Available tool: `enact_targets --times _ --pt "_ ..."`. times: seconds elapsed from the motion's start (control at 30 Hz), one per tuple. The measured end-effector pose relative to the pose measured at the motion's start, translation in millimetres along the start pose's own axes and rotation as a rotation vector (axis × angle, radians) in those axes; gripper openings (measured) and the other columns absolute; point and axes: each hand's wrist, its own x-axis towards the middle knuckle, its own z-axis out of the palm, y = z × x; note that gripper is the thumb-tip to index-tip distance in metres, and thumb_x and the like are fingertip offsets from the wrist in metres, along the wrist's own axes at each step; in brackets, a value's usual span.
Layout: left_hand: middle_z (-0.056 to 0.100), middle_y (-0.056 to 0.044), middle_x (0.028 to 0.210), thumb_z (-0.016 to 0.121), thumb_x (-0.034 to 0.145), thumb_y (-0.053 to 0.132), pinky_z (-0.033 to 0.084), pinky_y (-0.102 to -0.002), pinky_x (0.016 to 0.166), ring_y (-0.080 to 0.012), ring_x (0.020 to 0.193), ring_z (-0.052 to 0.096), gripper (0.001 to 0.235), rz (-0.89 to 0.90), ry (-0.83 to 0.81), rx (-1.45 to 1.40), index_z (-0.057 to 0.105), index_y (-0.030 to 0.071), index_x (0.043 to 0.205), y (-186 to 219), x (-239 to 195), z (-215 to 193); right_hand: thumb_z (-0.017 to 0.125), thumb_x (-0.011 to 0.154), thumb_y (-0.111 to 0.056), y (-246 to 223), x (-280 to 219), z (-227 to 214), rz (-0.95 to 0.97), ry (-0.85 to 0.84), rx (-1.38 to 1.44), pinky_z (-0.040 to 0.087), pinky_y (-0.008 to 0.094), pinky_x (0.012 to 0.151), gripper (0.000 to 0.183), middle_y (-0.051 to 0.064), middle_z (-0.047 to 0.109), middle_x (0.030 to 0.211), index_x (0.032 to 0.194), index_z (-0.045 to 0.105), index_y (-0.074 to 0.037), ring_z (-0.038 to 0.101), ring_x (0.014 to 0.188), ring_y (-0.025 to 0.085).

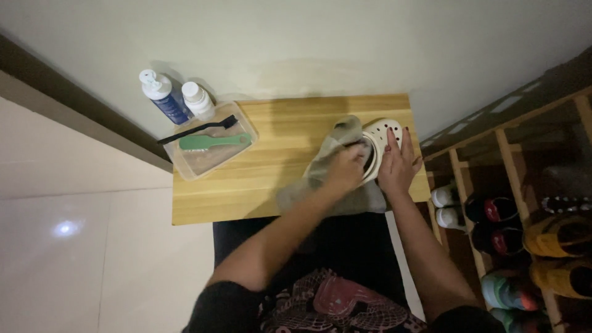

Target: The person wipes a single beige clog-style shoe with a gray cloth on a wooden table. They repeatedly rub the exterior and interior surfaces, rotate the shoe, and continue wiping until the end of the clip.

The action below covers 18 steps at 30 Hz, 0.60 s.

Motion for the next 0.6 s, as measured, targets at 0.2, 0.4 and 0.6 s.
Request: enact_targets --times 0.2,0.4,0.6 --pt "0.070 -0.018 0.084 0.052 0.091 -0.001 0.056 -0.042 0.077 -0.0301 0.075 0.071 0.041 0.425 0.033 0.587 0.053 -0.012 0.130 23 -63 20 0.034 0.111 -0.020 1 -2 -3 0.000 -0.027 0.049 0.004 0.079 0.110 0.051 0.006 0.023 0.169 0.159 0.038 -0.038 0.023 0.153 0.034" --pt "0.073 -0.009 0.085 0.057 0.089 0.004 0.049 -0.050 0.095 -0.0234 0.079 0.073 0.038 0.438 0.037 1.015 0.061 -0.002 0.127 23 -100 5 0.034 0.110 -0.026 -5 -2 -4 0.031 -0.034 -0.013 0.005 0.077 0.112 0.050 0.001 0.023 0.168 0.157 0.040 -0.041 0.022 0.154 0.029" --pt "0.074 -0.009 0.077 0.057 0.087 0.002 0.048 -0.049 0.095 -0.0262 0.073 0.074 0.027 0.370 -0.055 1.074 0.071 0.002 0.110 29 -106 -20 0.033 0.110 -0.028 0 -2 -2 0.035 -0.025 -0.001 0.006 0.077 0.112 0.049 0.004 0.026 0.167 0.157 0.042 -0.038 0.023 0.153 0.033"
